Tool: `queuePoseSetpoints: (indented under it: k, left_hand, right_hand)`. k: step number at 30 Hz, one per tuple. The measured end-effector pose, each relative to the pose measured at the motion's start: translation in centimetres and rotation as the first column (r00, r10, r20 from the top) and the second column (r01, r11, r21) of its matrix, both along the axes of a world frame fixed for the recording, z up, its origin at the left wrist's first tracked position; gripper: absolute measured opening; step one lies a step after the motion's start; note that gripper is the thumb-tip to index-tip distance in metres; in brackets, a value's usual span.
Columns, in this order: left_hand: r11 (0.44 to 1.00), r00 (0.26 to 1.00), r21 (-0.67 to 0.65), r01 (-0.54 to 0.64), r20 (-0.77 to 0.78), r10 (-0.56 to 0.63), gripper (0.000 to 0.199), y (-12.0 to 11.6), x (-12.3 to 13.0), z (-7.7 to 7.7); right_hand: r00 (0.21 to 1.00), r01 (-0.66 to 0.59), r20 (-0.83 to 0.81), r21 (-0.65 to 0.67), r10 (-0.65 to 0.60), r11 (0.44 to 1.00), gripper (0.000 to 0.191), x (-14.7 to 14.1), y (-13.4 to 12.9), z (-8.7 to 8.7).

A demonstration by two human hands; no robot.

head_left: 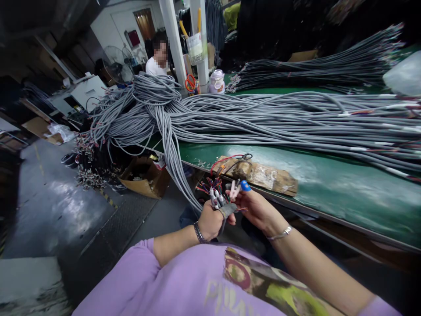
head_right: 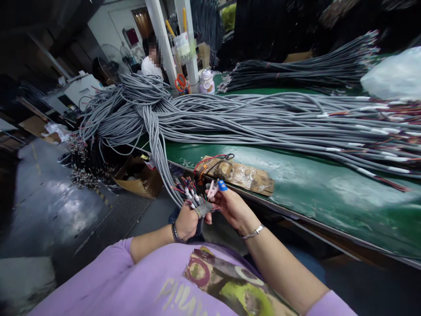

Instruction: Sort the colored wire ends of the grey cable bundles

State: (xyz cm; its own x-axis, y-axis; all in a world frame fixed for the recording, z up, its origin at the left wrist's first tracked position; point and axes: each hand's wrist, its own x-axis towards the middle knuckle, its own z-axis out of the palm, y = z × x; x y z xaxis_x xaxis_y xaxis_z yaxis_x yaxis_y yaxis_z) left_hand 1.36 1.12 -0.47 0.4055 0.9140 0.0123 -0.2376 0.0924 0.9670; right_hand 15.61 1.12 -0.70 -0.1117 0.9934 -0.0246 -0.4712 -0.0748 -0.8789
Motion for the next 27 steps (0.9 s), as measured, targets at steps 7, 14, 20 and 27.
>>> queuePoseSetpoints:
  k: [7, 14, 20, 27]
  left_hand:
    - [0.998, 0.994, 0.039, 0.045, -0.102, -0.041, 0.048, -0.5, -0.9, -0.5]
    - [0.949, 0.912, 0.054, 0.312, -0.296, -0.283, 0.047, -0.1, -1.9, -0.2]
    - [0.945, 0.890, -0.006, 0.327, -0.335, -0.310, 0.048, 0.3, -2.3, 0.2]
    - [0.996, 0.978, 0.069, 0.048, -0.208, -0.033, 0.050, 0.4, -1.6, -1.2]
  right_hand:
    - [0.986, -0.135, 0.085, -0.127, 0.147, 0.983, 0.045, 0.9, -1.4, 0.2]
    - [0.875, -0.358, 0.361, 0.030, 0.323, 0.933, 0.038, 0.5, -2.5, 1.4]
    - [0.930, -0.173, 0.340, 0.062, 0.142, 0.983, 0.034, 0.9, -3.0, 0.3]
    - [0.954, 0.119, 0.287, -0.121, -0.080, 0.985, 0.046, 0.9, -3.9, -1.5]
